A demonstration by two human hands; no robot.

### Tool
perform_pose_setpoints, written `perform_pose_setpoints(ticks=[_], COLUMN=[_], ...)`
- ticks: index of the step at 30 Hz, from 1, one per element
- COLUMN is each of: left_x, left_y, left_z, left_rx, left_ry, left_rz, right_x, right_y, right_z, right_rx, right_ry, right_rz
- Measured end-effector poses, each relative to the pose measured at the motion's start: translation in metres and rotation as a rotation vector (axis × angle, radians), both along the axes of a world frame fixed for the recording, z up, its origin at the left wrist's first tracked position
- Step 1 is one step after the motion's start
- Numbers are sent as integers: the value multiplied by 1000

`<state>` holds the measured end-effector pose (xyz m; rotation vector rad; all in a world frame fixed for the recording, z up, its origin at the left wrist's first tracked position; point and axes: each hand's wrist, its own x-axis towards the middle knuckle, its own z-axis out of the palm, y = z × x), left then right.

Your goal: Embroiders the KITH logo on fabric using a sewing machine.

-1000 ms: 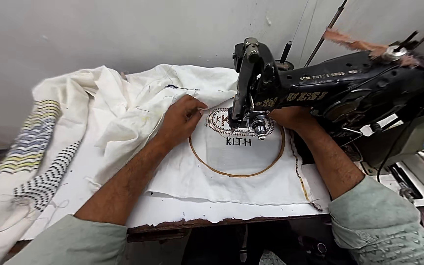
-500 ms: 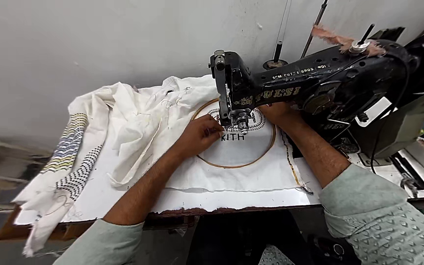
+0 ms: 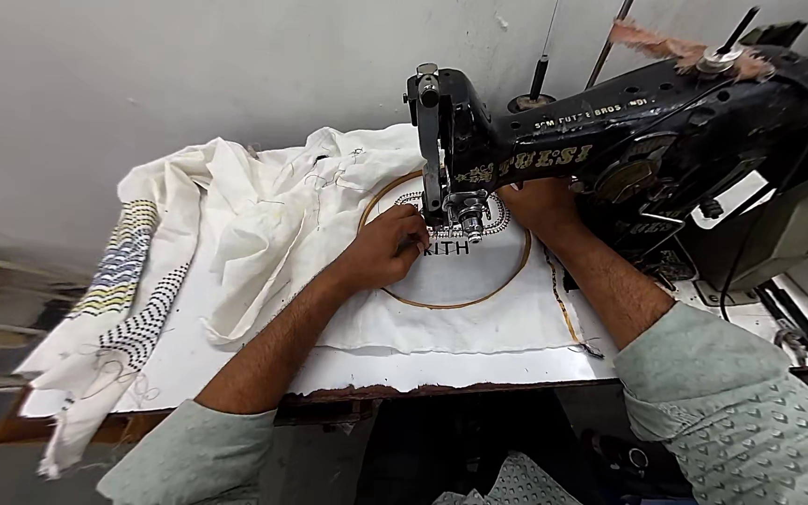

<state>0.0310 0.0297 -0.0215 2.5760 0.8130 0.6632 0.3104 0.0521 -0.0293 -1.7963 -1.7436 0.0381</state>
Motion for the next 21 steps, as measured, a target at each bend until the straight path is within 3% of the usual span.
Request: perform_pose_setpoints(ticks=[4,6,9,13,17,21], left_x=[-5,-3,2,7,-1,-8], left_y=[-5,-4,-2,-2,1,-3], left_z=[3,-1,-7,-4,1,0], left_rx=[-248,-128,103,134,-27,-363], left_ry=[-215,-203,-5,77,-21,-338], left_rz=[10,75,71,66,-38,-150], right_x=[1,-1,-3,-3,-4,-3], right_y=[1,1,1,-1,-1,-1], right_z=[-2,-2,-2,-1,0,-2], right_rx=[32,12,18,23,-2,38], right_ry=[5,2,8,32,39,29], right_rz=[31,28,14,20,34,50])
